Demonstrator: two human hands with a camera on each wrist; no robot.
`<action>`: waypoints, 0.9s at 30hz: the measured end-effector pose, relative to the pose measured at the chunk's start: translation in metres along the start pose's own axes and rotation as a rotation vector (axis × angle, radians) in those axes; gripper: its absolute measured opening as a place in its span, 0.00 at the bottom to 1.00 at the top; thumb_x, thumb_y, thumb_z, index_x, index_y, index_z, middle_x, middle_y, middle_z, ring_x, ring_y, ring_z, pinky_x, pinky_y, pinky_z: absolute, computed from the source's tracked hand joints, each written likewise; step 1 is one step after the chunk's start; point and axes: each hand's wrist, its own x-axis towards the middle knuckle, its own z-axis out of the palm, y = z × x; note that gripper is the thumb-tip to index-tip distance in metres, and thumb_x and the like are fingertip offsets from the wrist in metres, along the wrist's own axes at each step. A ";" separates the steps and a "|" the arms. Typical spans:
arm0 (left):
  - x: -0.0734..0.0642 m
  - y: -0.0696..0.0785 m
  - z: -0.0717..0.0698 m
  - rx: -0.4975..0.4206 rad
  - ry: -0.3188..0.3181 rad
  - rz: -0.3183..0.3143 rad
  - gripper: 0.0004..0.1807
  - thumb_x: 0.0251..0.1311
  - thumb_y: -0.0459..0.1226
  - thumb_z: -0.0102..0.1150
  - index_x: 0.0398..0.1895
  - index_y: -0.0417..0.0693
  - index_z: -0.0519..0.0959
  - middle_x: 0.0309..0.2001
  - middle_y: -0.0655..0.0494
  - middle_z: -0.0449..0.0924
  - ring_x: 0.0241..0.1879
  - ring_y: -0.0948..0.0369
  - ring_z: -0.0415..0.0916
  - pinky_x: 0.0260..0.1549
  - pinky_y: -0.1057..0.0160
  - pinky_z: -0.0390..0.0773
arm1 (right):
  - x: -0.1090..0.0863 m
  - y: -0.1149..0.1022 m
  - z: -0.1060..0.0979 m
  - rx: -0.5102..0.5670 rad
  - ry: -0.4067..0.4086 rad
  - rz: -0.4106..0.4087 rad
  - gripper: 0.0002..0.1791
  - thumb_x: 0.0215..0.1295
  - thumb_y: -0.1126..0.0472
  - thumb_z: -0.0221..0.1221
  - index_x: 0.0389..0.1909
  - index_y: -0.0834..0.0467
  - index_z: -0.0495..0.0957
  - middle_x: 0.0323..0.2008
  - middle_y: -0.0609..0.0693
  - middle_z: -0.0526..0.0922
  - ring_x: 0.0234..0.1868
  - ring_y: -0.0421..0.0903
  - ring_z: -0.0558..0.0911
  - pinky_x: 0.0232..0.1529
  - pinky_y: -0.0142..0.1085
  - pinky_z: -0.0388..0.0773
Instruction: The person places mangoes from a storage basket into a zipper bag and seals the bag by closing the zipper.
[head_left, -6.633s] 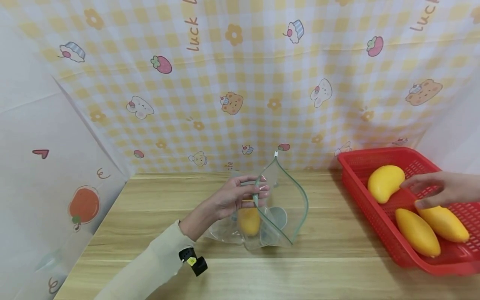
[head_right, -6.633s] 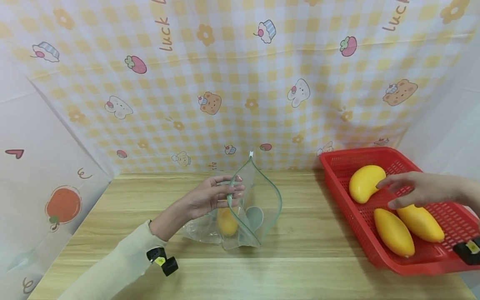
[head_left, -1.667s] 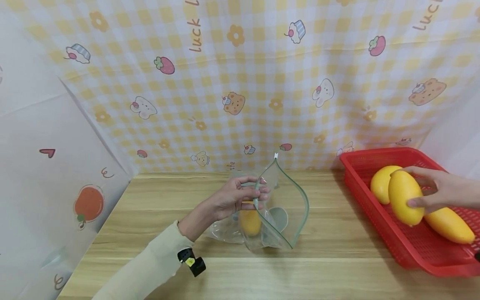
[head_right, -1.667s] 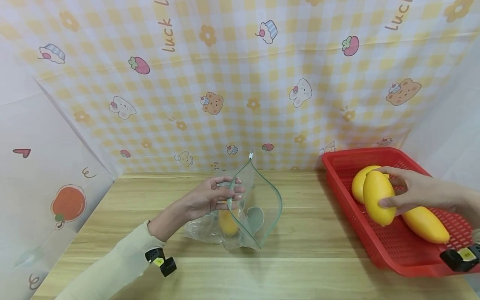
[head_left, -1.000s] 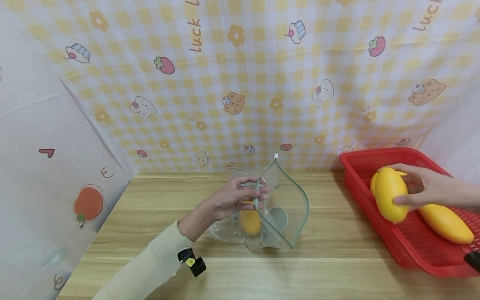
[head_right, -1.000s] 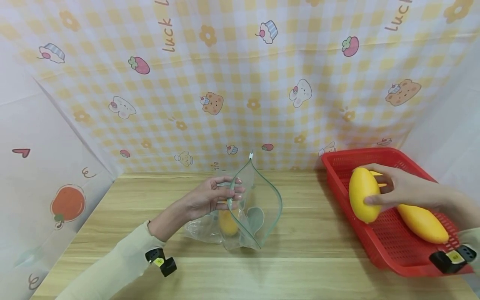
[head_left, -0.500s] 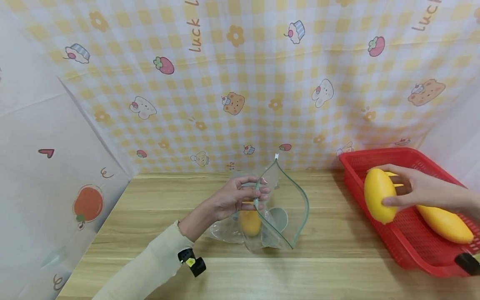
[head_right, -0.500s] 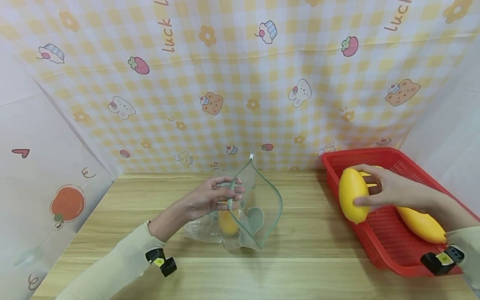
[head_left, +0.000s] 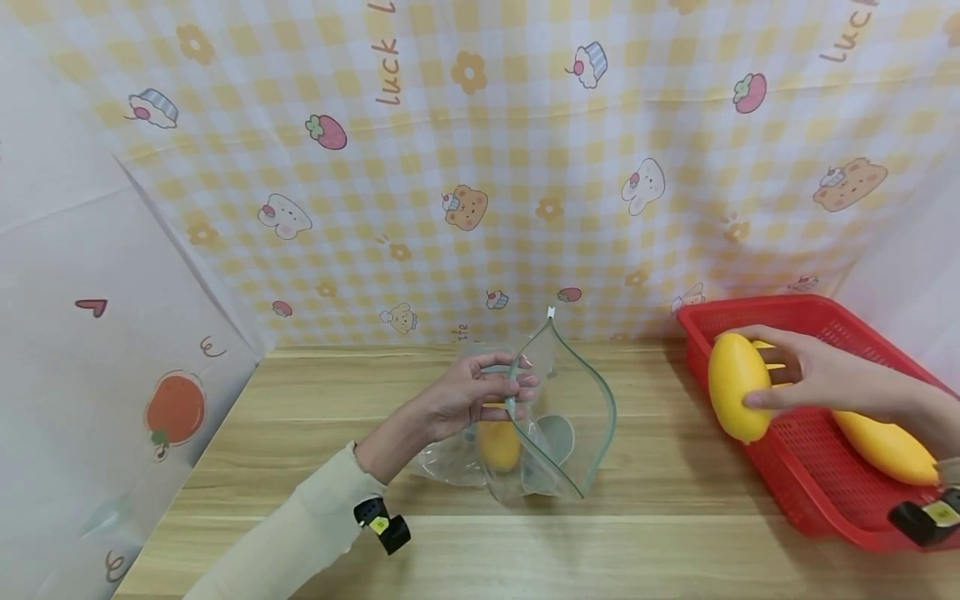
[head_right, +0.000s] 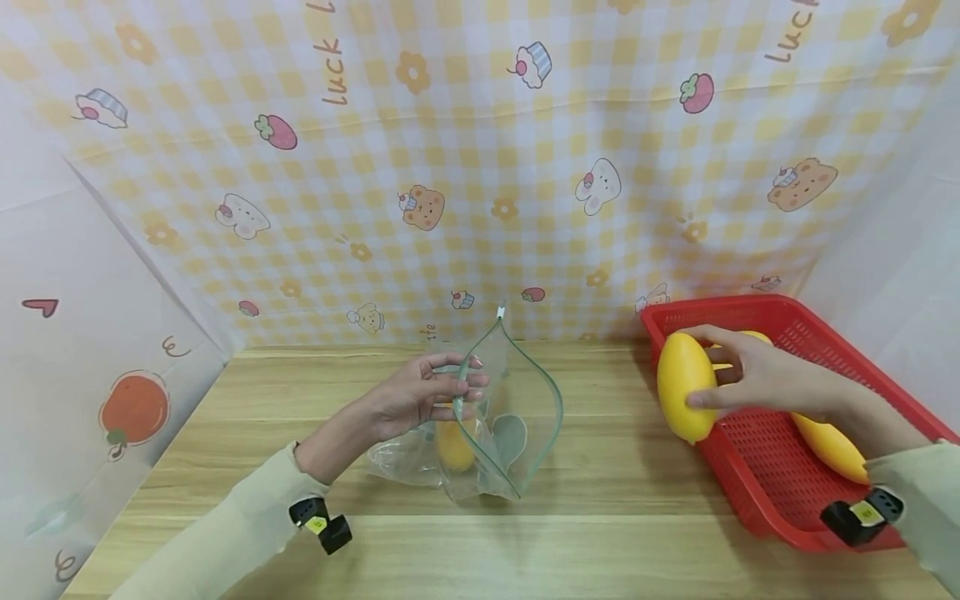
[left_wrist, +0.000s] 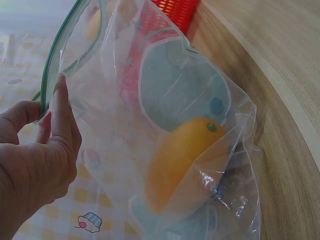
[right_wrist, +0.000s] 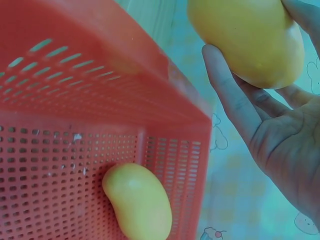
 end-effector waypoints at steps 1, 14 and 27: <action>0.000 0.000 0.000 0.001 -0.001 0.001 0.16 0.69 0.20 0.54 0.56 0.38 0.77 0.57 0.37 0.79 0.46 0.54 0.84 0.49 0.51 0.83 | 0.001 -0.001 0.001 -0.003 0.000 -0.005 0.37 0.65 0.67 0.67 0.71 0.57 0.59 0.61 0.67 0.68 0.58 0.71 0.74 0.39 0.48 0.87; -0.001 0.001 0.003 0.000 0.006 -0.004 0.16 0.68 0.21 0.55 0.57 0.38 0.76 0.57 0.37 0.79 0.46 0.54 0.84 0.49 0.51 0.83 | 0.010 -0.015 0.009 0.017 -0.030 -0.036 0.36 0.66 0.66 0.66 0.71 0.56 0.60 0.58 0.67 0.72 0.52 0.59 0.81 0.38 0.51 0.87; 0.000 0.000 0.004 0.007 -0.008 -0.004 0.17 0.68 0.21 0.56 0.58 0.37 0.76 0.59 0.36 0.77 0.47 0.54 0.84 0.50 0.51 0.83 | 0.019 -0.029 0.018 -0.014 -0.058 -0.037 0.42 0.67 0.65 0.66 0.76 0.53 0.55 0.56 0.63 0.75 0.44 0.54 0.82 0.26 0.46 0.83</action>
